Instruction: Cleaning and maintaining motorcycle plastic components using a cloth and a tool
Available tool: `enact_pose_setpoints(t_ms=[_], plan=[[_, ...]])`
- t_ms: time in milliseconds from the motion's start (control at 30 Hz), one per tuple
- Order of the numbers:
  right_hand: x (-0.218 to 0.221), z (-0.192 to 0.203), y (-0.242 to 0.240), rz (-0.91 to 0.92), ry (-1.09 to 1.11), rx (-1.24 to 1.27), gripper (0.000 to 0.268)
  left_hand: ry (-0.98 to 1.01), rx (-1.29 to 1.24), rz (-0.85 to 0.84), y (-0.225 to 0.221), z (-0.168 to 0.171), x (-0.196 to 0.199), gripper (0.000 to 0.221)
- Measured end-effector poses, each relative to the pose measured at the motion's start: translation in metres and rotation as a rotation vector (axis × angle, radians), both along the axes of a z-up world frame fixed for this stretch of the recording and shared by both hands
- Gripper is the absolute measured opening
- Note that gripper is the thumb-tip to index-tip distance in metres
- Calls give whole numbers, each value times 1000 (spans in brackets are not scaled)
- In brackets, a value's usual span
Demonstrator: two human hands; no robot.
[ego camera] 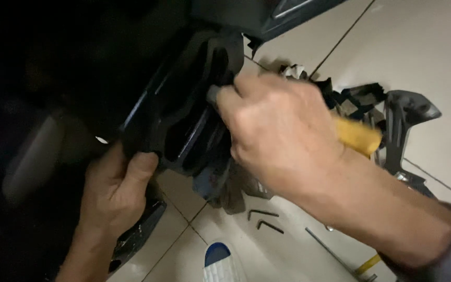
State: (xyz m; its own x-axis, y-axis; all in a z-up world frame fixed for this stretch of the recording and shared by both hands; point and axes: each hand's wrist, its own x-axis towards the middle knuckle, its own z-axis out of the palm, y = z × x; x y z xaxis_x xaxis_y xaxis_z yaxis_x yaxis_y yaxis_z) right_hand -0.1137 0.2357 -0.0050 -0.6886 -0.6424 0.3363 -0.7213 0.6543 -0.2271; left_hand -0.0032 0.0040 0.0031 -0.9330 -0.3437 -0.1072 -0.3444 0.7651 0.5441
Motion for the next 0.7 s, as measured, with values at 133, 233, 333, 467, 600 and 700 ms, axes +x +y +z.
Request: enact_pose_setpoints(t_ms=[133,233,333,467,600,700], plan=[[-7,11,27,69,-451,-211,36,9,86,48,1,-2,1,46],[-13,1,40,-27,-466,-190,30,46,143,35,-1,-3,2,58],[-19,-16,43,-81,-300,-276,22,-31,114,98,-5,-8,3,58],[-25,-18,36,-39,-172,-367,18,21,76,102,1,-4,0,49],[-27,-18,21,-71,-165,-345,10,-20,108,127,-5,-7,3,47],[-21,-11,14,-69,-141,-268,27,18,102,119,-3,-7,2,43]])
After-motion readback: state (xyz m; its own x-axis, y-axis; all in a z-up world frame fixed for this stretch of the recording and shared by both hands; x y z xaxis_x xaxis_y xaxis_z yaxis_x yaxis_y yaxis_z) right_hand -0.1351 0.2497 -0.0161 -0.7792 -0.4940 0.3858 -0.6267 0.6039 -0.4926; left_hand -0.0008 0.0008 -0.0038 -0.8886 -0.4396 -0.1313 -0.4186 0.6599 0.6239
